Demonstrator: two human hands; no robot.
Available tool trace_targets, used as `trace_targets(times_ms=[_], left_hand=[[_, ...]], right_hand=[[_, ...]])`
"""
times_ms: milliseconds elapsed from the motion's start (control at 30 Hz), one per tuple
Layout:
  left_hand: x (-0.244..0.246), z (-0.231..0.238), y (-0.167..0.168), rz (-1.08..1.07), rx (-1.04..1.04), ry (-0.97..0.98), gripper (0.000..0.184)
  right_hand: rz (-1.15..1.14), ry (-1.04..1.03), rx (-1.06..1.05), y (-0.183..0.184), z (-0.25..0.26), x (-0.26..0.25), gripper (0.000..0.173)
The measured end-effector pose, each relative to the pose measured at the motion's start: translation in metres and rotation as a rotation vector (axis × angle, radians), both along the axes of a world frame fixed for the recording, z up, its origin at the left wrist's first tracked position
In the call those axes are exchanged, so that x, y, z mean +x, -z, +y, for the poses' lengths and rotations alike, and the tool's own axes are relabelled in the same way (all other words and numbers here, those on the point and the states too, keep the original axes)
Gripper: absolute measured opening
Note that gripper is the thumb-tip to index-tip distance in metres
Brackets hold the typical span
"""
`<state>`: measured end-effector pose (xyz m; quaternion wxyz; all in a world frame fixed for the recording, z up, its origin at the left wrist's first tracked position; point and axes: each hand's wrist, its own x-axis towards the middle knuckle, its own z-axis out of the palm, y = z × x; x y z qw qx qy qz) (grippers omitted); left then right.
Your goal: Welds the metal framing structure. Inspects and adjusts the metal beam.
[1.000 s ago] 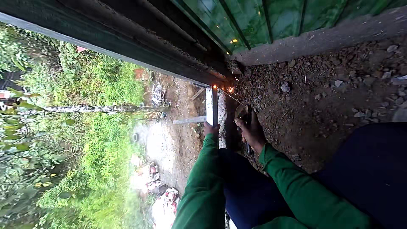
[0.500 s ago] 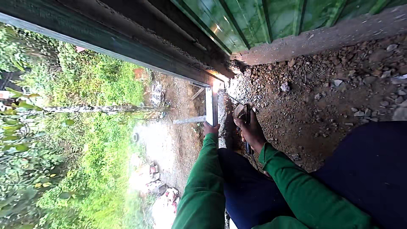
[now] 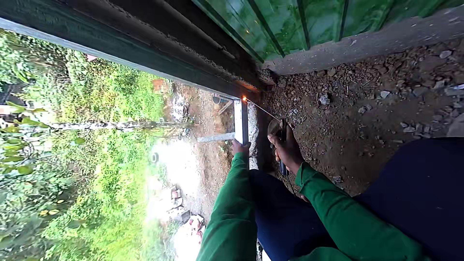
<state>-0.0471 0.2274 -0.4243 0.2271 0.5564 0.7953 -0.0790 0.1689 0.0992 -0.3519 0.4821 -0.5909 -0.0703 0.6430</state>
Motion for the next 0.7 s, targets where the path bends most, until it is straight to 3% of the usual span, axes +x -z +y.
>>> trace_targets(times_ms=[467, 567, 700], left_hand=[[-0.0032, 0.0021, 0.0053, 0.019, 0.006, 0.001, 0.104], [0.0025, 0.0002, -0.0019, 0.129, -0.036, 0.042, 0.098], [-0.0023, 0.0013, 0.0019, 0.001, 0.003, 0.002, 0.103]], right_hand=[[0.021, -0.013, 0.006, 0.002, 0.0005, -0.0015, 0.092], [-0.002, 0.012, 0.02, 0.0038, -0.0002, -0.0018, 0.087], [-0.013, 0.053, 0.029, 0.0038, 0.0002, -0.0013, 0.092]])
